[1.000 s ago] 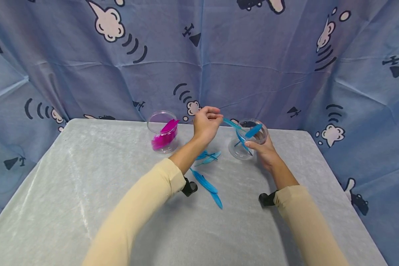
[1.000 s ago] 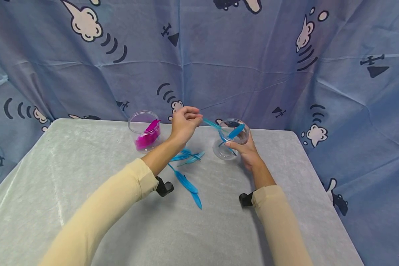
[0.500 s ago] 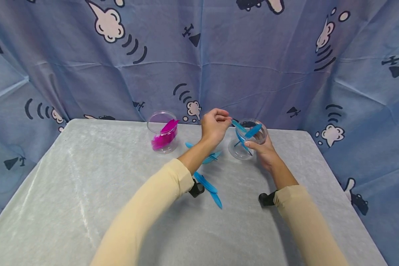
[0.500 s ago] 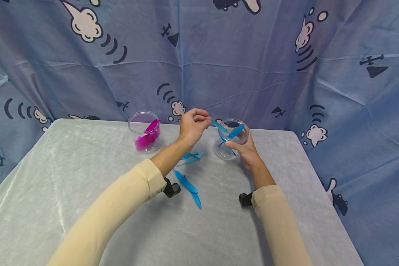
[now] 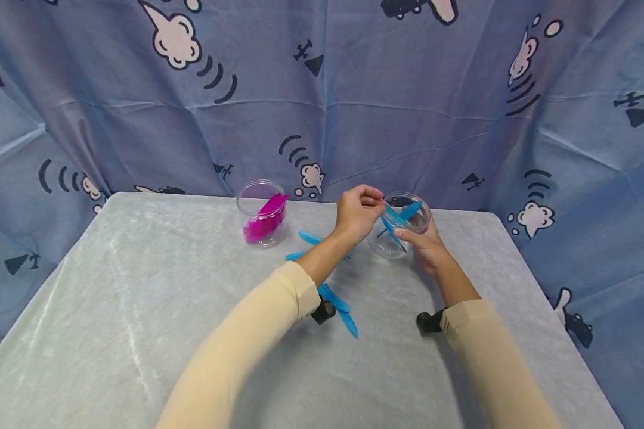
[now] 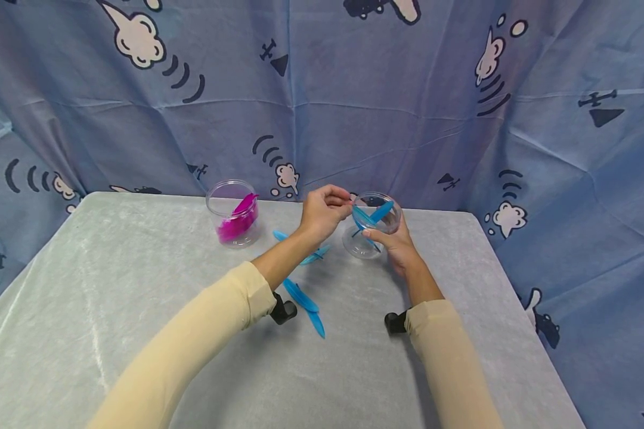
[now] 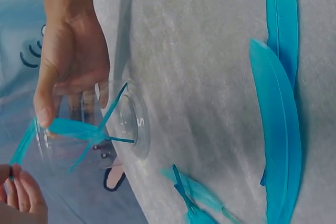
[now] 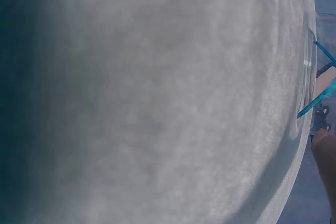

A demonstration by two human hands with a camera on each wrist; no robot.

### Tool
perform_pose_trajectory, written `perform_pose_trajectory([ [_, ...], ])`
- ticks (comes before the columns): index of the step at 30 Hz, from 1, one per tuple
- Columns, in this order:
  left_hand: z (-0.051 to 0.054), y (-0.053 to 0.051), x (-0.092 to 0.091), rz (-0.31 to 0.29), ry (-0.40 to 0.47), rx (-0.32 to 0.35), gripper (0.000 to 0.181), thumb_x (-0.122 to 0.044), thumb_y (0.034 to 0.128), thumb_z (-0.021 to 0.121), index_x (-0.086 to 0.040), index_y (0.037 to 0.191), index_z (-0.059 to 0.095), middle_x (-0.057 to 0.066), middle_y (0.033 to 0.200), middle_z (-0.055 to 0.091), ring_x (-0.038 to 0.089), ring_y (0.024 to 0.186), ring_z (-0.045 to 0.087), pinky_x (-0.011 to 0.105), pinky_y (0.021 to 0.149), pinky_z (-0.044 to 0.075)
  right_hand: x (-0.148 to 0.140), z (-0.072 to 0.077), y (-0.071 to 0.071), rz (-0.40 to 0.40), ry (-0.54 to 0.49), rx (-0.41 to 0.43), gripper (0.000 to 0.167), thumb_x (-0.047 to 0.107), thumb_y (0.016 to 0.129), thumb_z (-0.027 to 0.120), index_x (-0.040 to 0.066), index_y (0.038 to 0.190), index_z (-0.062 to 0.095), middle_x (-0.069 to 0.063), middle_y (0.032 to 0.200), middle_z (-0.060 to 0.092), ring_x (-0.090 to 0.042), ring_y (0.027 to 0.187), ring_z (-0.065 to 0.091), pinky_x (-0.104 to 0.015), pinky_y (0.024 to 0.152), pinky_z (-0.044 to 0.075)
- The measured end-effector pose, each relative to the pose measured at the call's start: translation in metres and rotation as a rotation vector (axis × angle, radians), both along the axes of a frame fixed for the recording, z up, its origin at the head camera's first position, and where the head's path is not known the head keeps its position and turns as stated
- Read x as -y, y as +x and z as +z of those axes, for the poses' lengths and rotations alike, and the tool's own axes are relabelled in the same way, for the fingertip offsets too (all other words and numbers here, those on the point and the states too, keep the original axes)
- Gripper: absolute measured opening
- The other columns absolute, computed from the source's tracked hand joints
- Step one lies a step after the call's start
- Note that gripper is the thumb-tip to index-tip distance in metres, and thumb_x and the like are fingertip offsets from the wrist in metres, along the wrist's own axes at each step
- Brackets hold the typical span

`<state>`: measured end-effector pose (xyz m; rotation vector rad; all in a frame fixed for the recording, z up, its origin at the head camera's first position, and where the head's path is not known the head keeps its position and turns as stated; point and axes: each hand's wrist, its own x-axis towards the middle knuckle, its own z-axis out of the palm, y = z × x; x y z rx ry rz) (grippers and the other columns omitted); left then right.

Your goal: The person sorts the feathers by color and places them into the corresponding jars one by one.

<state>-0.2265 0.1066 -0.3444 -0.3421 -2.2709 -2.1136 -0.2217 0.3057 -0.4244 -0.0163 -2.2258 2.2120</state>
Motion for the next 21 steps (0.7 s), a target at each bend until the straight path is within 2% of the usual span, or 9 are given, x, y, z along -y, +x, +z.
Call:
perform_pose_trajectory([
  [9, -0.0034, 0.0028, -0.0024, -0.095, -0.028, 0.027, 0.013, 0.003, 0.0878, 0.071, 0.002, 0.1, 0.071, 0.011, 0.091, 0.075, 0.016, 0.082, 0.07, 0.018, 0.066, 0.052, -0.0004, -0.0005, 0.0, -0.011, 0.034, 0.016, 0.093, 0.006, 0.092, 0.068, 0.025, 0.16, 0.007, -0.014, 0.163, 0.017, -0.029, 0.15, 0.013, -0.048, 0.121, 0.013],
  [16, -0.0036, 0.0043, -0.0043, -0.117, 0.009, 0.052, 0.012, 0.001, 0.0898, 0.07, 0.001, 0.101, 0.071, 0.013, 0.094, 0.075, 0.018, 0.084, 0.071, 0.02, 0.068, 0.054, 0.0, -0.0014, -0.0002, -0.019, 0.041, 0.018, 0.095, 0.006, 0.091, 0.068, 0.025, 0.16, 0.006, -0.014, 0.163, 0.016, -0.029, 0.151, 0.012, -0.049, 0.121, 0.012],
  [21, -0.0038, 0.0057, -0.0056, -0.191, 0.068, 0.105, 0.016, 0.002, 0.0951, 0.063, 0.003, 0.11, 0.069, 0.018, 0.105, 0.073, 0.024, 0.09, 0.072, 0.024, 0.074, 0.058, -0.0004, -0.0024, -0.0002, -0.006, 0.031, -0.003, 0.095, 0.004, 0.091, 0.067, 0.023, 0.16, 0.005, -0.016, 0.163, 0.016, -0.03, 0.151, 0.013, -0.05, 0.121, 0.013],
])
